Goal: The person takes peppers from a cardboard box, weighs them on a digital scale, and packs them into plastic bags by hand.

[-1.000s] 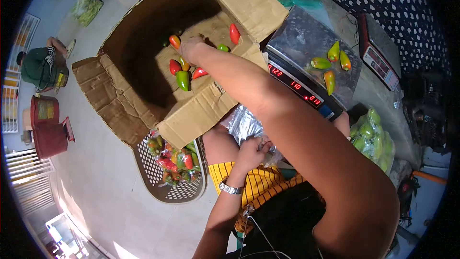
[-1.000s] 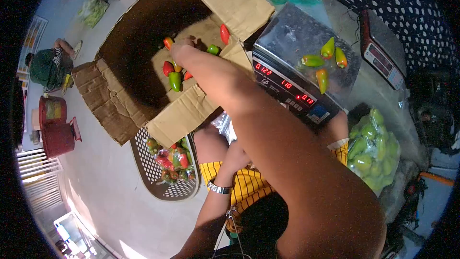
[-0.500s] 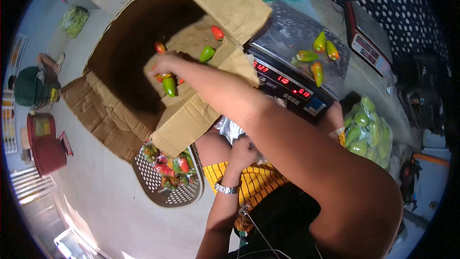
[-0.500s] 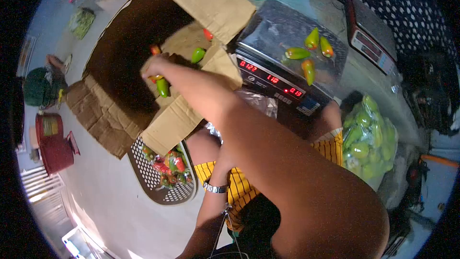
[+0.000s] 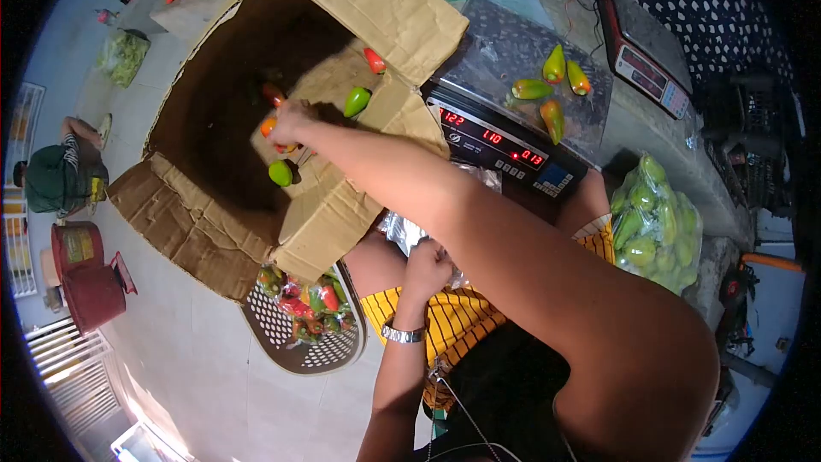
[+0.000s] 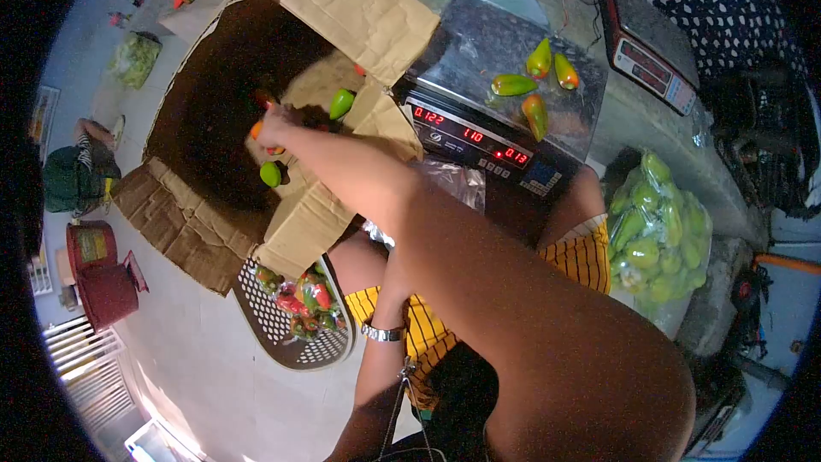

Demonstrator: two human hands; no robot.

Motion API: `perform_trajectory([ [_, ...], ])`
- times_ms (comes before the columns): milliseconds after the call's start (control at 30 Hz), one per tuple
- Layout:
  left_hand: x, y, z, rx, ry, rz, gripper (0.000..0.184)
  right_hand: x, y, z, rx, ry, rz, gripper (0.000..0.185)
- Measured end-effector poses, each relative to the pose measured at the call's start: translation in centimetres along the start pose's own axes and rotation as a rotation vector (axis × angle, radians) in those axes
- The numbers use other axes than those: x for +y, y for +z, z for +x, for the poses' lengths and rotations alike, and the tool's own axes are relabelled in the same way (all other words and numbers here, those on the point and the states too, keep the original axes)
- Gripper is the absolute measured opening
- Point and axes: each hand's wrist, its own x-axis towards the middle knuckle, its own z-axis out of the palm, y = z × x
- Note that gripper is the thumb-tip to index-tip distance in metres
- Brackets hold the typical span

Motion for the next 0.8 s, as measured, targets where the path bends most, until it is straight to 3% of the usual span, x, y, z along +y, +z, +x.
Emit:
perform_trajectory([
  [33, -0.5, 0.2, -0.1, -0.015, 0.015, 0.109, 0.022, -0.4, -0.9, -1.1, 0.146, -0.007, 0.036, 0.067],
  [67, -1.1, 0.6, -0.2, 0.0, -0.023, 0.034, 0.02, -0.3, -2.1, -1.9, 0.194, -0.127, 0.108, 0.068],
  [133, -1.8, 1.5, -0.3, 0.03, -0.094, -0.115, 0.016, -0.2, -7.1, -7.0, 0.188, -0.239, 0.429, 0.084],
  [200, -1.2, 1.0, -0.4, 0.0, -0.12, -0.119, 0.017, 1.1, -12.6, -14.9, 0.344, -0.343, 0.458, 0.072],
  [233, -1.7, 1.2, -0.2, 0.004, -0.101, -0.103, 0.017, 3.2, -15.0, -17.8, 0.23, -0.463, 0.616, 0.059],
  [267, -1.8, 1.5, -0.1, 0.007, -0.084, -0.092, 0.017, 5.8, -17.5, -21.2, 0.299, -0.454, 0.547, 0.051],
  [300, -0.8, 1.3, -0.2, 0.019, -0.078, -0.091, 0.018, 8.7, -20.1, -25.0, 0.4, -0.352, 0.434, 0.048],
  [333, -1.1, 1.4, -0.3, 0.024, -0.071, -0.091, 0.018, 11.9, -22.0, -28.3, 0.487, -0.424, 0.489, 0.045],
  [400, -1.7, 1.8, -0.2, 0.034, -0.059, -0.092, 0.018, 16.8, -25.7, -33.9, 0.559, 0.067, 0.25, 0.045],
  [433, -0.6, 1.5, -0.2, 0.009, -0.08, -0.07, 0.017, 21.5, -26.7, -34.9, 0.672, 0.118, -0.108, 0.054],
  [500, -0.5, 1.5, -0.1, -0.01, -0.112, -0.017, 0.017, 26.9, -27.4, -36.1, 0.548, 0.284, -0.174, 0.056],
  [600, -2.4, 2.1, 0.2, -0.013, -0.037, -0.041, 0.013, 30.0, -26.1, -35.5, 0.365, 0.37, -0.109, 0.057],
  [800, -2.9, 1.7, -0.3, 0.014, -0.083, -0.125, 0.016, 31.9, -21.7, -33.8, 0.653, 0.231, -0.325, 0.061],
])
